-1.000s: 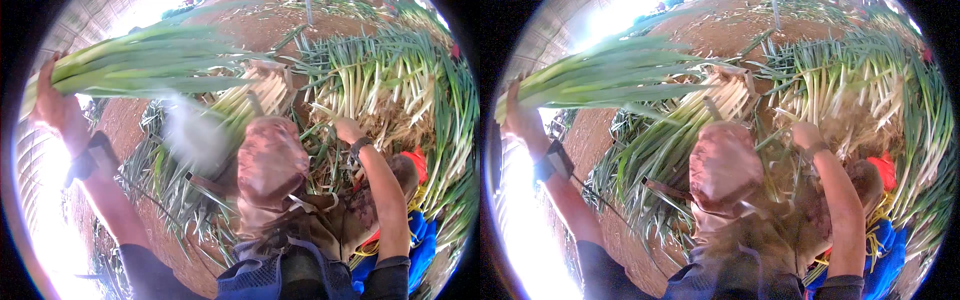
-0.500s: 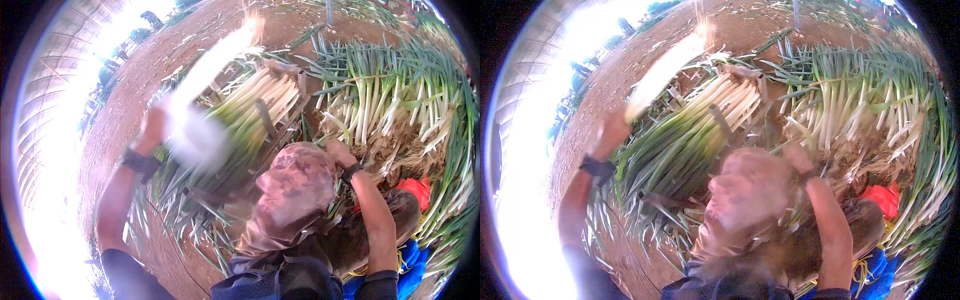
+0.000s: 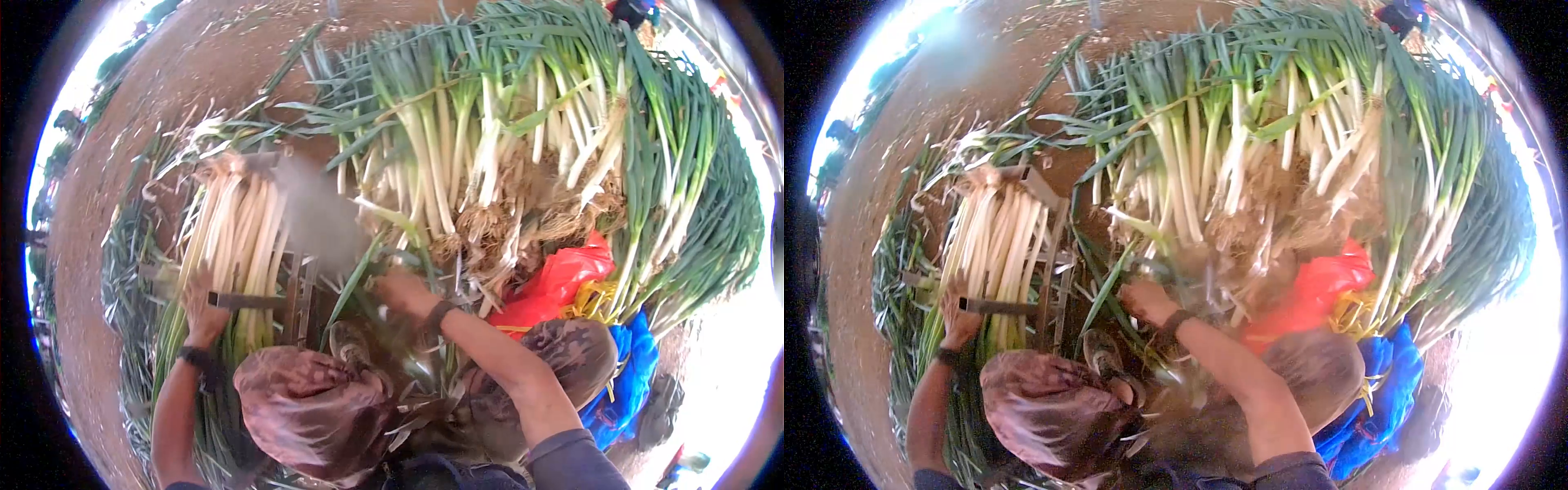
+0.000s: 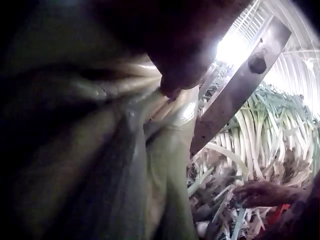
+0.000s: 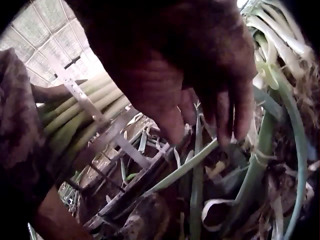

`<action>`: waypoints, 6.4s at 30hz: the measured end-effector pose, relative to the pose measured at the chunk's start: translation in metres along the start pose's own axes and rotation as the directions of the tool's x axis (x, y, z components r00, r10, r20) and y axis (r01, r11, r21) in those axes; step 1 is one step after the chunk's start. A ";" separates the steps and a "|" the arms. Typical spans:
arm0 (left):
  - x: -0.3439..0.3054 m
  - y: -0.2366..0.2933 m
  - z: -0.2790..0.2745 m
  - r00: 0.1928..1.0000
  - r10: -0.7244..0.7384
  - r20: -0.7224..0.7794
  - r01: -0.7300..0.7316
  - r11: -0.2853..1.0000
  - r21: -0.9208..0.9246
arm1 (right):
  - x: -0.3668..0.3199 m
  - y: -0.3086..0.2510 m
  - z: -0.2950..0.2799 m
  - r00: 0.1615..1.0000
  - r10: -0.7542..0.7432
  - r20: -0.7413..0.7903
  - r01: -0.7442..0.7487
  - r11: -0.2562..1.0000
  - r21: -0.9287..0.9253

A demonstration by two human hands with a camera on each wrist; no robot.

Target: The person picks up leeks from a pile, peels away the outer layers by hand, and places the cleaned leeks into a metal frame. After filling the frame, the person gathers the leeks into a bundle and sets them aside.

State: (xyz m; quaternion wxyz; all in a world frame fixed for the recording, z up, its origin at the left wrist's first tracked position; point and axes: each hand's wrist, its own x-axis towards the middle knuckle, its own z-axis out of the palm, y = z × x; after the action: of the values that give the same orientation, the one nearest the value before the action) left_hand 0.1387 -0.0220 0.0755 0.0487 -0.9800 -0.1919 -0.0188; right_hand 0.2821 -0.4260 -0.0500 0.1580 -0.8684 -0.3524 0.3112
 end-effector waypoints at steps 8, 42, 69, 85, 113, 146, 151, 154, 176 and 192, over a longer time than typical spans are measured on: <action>-0.006 -0.023 -0.075 0.997 -0.044 0.063 0.063 0.937 -0.342 | 0.027 0.048 -0.126 0.817 0.382 -0.432 -0.418 0.909 0.013; -0.139 0.036 -0.294 0.816 -0.229 0.531 0.511 0.714 -0.478 | 0.037 0.126 -0.087 0.845 0.461 -0.271 -0.102 0.636 0.765; -0.053 0.316 -0.168 0.580 0.793 0.189 -0.355 0.454 -0.817 | 0.048 0.069 -0.133 0.597 0.507 -0.621 -0.274 0.857 0.437; -0.053 0.319 -0.142 0.510 0.858 0.064 -0.586 0.400 -0.705 | 0.035 0.118 -0.255 0.843 0.444 -0.302 -0.197 0.779 0.596; -0.051 0.339 -0.142 0.487 0.869 0.086 -0.676 0.437 -0.593 | 0.057 0.130 -0.131 0.535 0.635 -0.557 -0.572 0.758 0.315; -0.087 0.321 -0.140 0.580 0.741 0.339 -0.673 0.670 -0.314 | -0.228 -0.033 -0.215 0.954 0.300 0.000 -0.172 0.545 0.821; -0.080 0.334 -0.125 0.616 0.648 -0.448 -0.788 0.490 -0.374 | -0.261 -0.074 -0.178 0.933 0.356 -0.045 -0.213 0.650 0.729; -0.092 0.343 -0.129 0.511 0.729 -0.456 -0.858 0.459 -0.230 | -0.289 -0.107 -0.169 0.962 0.271 -0.033 -0.121 0.534 0.837; -0.207 0.319 -0.129 0.191 0.945 -0.265 -0.464 -0.151 -0.873 | -0.431 -0.136 -0.145 0.883 -0.106 0.458 -0.424 0.240 0.873; -0.080 0.242 -0.367 0.804 0.350 -0.480 -0.371 -0.336 -0.866 | -0.292 -0.131 -0.145 0.662 -0.369 -0.652 0.249 0.929 -0.272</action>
State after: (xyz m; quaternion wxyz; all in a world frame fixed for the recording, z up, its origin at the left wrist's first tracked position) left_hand 0.1494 -0.3124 0.4143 -0.7048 -0.6613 0.2105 -0.1472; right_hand 0.1463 -0.5493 0.2492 0.2587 -0.8578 -0.4334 -0.0972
